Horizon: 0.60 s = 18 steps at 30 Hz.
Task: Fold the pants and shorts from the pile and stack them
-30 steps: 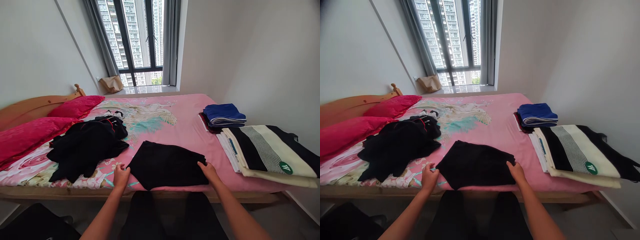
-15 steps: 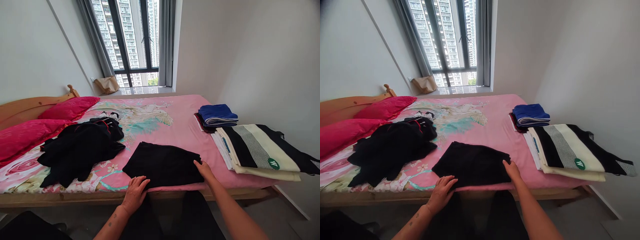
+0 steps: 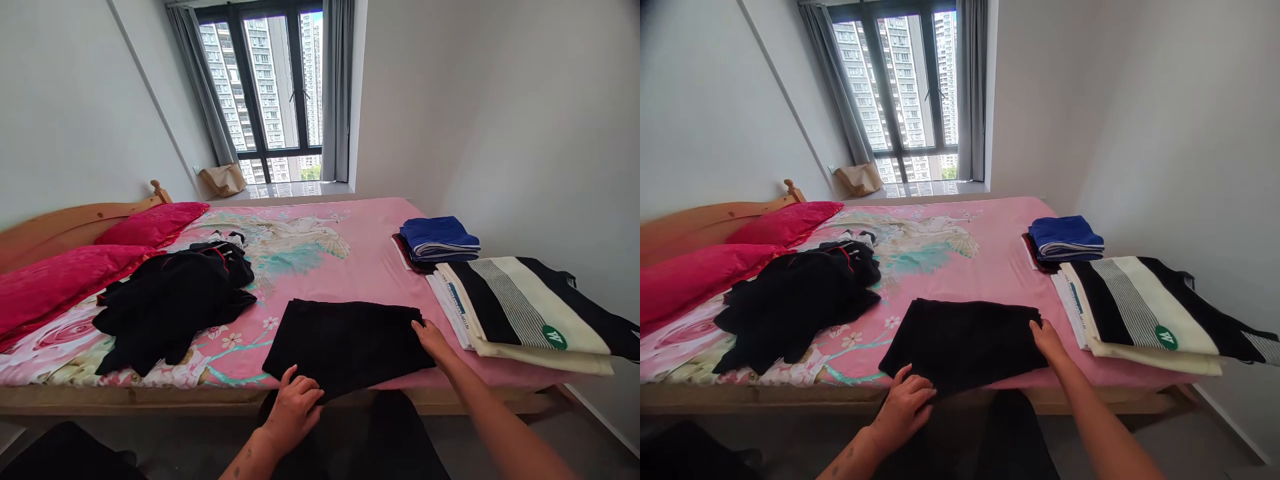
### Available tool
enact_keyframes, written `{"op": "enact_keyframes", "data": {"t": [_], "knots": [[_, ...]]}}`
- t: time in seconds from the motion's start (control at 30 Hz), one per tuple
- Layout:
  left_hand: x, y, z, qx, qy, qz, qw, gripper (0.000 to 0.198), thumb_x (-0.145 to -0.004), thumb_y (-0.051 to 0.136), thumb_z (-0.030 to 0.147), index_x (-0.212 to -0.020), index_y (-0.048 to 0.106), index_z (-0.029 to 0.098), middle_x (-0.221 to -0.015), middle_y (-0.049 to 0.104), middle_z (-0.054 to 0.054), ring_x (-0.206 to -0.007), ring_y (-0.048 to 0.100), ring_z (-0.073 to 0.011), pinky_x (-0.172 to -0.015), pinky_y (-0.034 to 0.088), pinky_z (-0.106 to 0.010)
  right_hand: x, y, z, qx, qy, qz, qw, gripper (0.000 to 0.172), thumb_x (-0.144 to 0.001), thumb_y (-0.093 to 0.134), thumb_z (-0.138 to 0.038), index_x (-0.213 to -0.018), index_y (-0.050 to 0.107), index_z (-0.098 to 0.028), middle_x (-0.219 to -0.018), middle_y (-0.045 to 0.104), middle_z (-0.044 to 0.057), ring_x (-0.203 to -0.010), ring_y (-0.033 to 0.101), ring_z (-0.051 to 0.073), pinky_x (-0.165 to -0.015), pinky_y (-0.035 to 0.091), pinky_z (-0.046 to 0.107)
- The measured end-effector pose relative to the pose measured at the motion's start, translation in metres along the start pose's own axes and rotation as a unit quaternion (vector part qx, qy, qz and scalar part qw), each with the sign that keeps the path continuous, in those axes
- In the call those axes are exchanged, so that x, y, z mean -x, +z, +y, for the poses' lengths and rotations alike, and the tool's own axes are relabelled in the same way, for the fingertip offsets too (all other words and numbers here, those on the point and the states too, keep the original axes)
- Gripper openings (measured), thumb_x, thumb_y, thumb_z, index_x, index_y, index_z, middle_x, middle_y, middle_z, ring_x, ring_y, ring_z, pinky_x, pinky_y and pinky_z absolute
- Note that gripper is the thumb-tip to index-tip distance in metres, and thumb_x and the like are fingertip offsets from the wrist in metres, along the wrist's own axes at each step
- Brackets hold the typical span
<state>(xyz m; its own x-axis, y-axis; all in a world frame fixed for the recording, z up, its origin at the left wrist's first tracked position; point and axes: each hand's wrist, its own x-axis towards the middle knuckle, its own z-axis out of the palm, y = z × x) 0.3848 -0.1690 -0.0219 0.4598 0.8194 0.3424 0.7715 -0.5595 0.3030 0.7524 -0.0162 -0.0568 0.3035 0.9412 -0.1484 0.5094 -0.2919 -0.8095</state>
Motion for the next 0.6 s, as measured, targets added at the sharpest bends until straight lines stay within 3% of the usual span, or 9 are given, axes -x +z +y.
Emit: {"op": "enact_keyframes", "data": {"t": [0.07,0.17,0.27,0.4,0.47,0.6], "knots": [[-0.003,0.004,0.012,0.024,0.011,-0.026,0.999,0.011,-0.080,0.058,0.021,-0.086,0.066,0.027,-0.088,0.067,0.000,-0.087,0.061,-0.0162,-0.104,0.029,-0.048,-0.004,-0.009,0.011,0.023,0.012,-0.002,1.000,0.039,-0.083,0.042,-0.042,-0.102,0.060,-0.013,-0.090,0.069,0.013,-0.091,0.064,0.026,-0.075,0.049,0.032],[-0.012,0.009,0.010,0.026,-0.032,-0.006,0.999,0.016,-0.086,0.051,0.023,-0.090,0.066,0.028,-0.094,0.066,-0.002,-0.093,0.060,-0.0176,-0.100,0.036,-0.044,-0.005,-0.011,0.024,0.058,0.024,-0.007,0.998,0.043,-0.085,0.038,-0.043,-0.105,0.060,-0.012,-0.099,0.067,0.016,-0.096,0.063,0.028,-0.081,0.047,0.034],[-0.026,0.009,-0.012,-0.026,-0.159,0.044,0.986,0.020,-0.088,0.047,0.023,-0.098,0.063,0.026,-0.102,0.064,-0.005,-0.100,0.058,-0.0196,-0.092,0.043,-0.038,-0.006,-0.006,0.029,0.087,0.032,-0.007,0.996,0.050,-0.087,0.033,-0.047,-0.112,0.056,-0.010,-0.108,0.064,0.019,-0.104,0.060,0.030,-0.087,0.044,0.038],[-0.033,-0.001,-0.048,-0.089,-0.304,0.070,0.946,0.023,-0.086,0.045,0.023,-0.105,0.057,0.016,-0.106,0.061,-0.012,-0.103,0.055,-0.0273,-0.086,0.042,-0.043,-0.006,-0.003,0.031,0.110,0.041,-0.011,0.993,0.055,-0.088,0.029,-0.051,-0.117,0.053,-0.010,-0.110,0.063,0.020,-0.107,0.058,0.032,-0.090,0.042,0.041],[-0.027,-0.009,-0.059,-0.104,-0.349,0.057,0.930,0.024,-0.085,0.047,0.025,-0.104,0.055,0.014,-0.103,0.062,-0.013,-0.100,0.056,-0.0287,-0.083,0.041,-0.043,-0.006,-0.003,0.031,0.118,0.043,-0.013,0.992,0.057,-0.089,0.028,-0.052,-0.118,0.051,-0.010,-0.110,0.062,0.020,-0.108,0.057,0.033,-0.089,0.042,0.042],[-0.011,-0.021,-0.064,-0.100,-0.390,-0.004,0.915,0.018,-0.083,0.051,0.033,-0.094,0.057,0.019,-0.090,0.066,-0.005,-0.088,0.061,-0.0224,-0.073,0.040,-0.034,-0.005,-0.004,0.030,0.132,0.047,-0.013,0.990,0.059,-0.089,0.025,-0.053,-0.121,0.049,-0.009,-0.113,0.061,0.021,-0.108,0.056,0.034,-0.088,0.042,0.043]]}}
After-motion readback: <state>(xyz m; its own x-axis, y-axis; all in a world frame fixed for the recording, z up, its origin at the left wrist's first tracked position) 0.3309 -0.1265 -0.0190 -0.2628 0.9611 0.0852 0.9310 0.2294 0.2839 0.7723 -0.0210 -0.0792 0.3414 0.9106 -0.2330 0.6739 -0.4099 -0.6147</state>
